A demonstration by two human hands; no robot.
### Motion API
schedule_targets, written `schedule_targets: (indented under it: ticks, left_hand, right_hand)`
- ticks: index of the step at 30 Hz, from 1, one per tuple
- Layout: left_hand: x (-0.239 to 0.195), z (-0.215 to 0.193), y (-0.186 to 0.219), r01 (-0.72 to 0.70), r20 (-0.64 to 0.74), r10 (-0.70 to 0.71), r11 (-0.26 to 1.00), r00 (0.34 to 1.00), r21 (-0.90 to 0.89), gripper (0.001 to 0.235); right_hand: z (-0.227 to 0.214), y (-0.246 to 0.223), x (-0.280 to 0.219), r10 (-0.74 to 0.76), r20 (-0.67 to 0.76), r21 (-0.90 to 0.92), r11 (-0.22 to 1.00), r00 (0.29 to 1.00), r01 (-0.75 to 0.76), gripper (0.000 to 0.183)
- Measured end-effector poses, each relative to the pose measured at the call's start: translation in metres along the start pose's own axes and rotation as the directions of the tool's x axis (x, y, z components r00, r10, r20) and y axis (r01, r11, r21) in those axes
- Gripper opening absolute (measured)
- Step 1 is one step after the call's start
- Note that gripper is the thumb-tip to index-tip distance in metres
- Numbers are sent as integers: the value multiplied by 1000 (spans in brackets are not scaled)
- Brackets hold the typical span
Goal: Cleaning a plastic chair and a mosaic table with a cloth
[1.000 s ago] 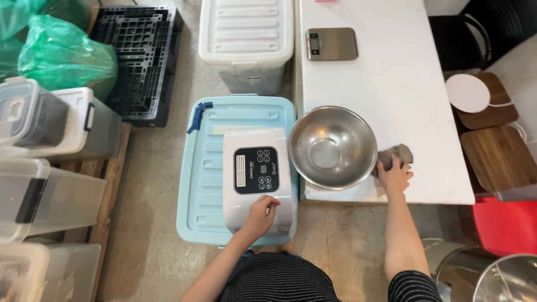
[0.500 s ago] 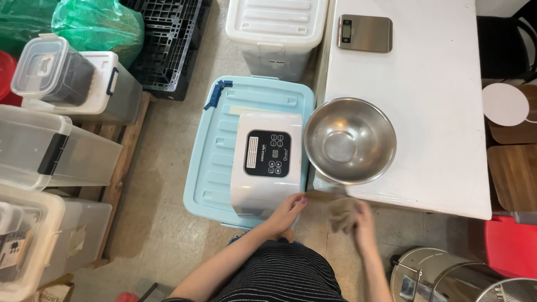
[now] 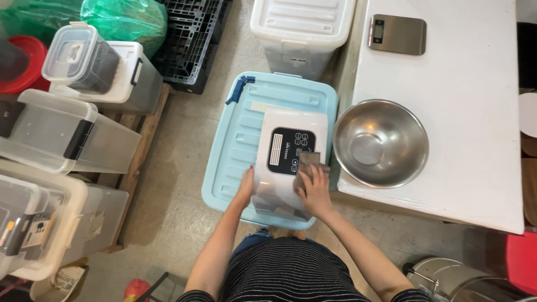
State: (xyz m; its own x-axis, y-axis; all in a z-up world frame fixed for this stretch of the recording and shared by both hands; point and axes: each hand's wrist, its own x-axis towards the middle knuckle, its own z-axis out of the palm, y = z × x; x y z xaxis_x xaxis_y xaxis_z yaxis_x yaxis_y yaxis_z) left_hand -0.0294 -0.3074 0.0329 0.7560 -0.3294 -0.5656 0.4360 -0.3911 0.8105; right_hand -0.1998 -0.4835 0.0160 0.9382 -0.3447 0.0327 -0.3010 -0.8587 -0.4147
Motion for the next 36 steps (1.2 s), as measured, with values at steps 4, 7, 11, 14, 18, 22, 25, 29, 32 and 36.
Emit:
schedule_targets:
  ticks: [4, 7, 11, 14, 18, 22, 25, 29, 32, 36]
  left_hand:
    - [0, -17, 10, 237, 80, -233, 971, 969, -38, 108]
    - [-18, -21, 44, 254, 121, -248, 967, 961, -33, 119]
    - [12, -27, 0, 146, 172, -180, 970, 968, 195, 105]
    - [69, -20, -85, -18, 135, -44, 905, 990, 425, 80]
    - [75, -13, -95, -78, 68, 54, 901, 996, 426, 62]
    - [64, -19, -74, -76, 108, 32, 899, 994, 431, 63]
    - [43, -23, -46, 2, 142, -57, 932, 988, 361, 63]
    - [12, -30, 3, 151, 224, -193, 970, 955, 190, 76]
    - [-29, -42, 79, 237, 307, -241, 970, 921, 51, 94]
    - [-18, -50, 62, 301, 354, -237, 944, 905, -137, 96]
  right_hand:
    - [26, -54, 23, -257, 40, -53, 964, 966, 259, 54]
    - [59, -73, 72, -486, -20, -76, 872, 874, 483, 50]
    - [57, -63, 167, -338, -40, -162, 931, 940, 328, 56]
    - [34, -42, 214, -147, -39, -173, 975, 988, 138, 57]
    - [21, 14, 222, 202, -173, -118, 967, 964, -224, 56]
    - [5, 4, 130, 237, -261, -75, 962, 936, -264, 60]
    - [20, -23, 63, 246, -222, -127, 952, 944, -278, 60]
    - [57, -59, 29, 107, -129, -139, 982, 986, -125, 70]
    - [69, -81, 50, -148, -79, -115, 984, 986, 139, 68]
    - [74, -108, 90, -360, -44, -127, 927, 932, 352, 66]
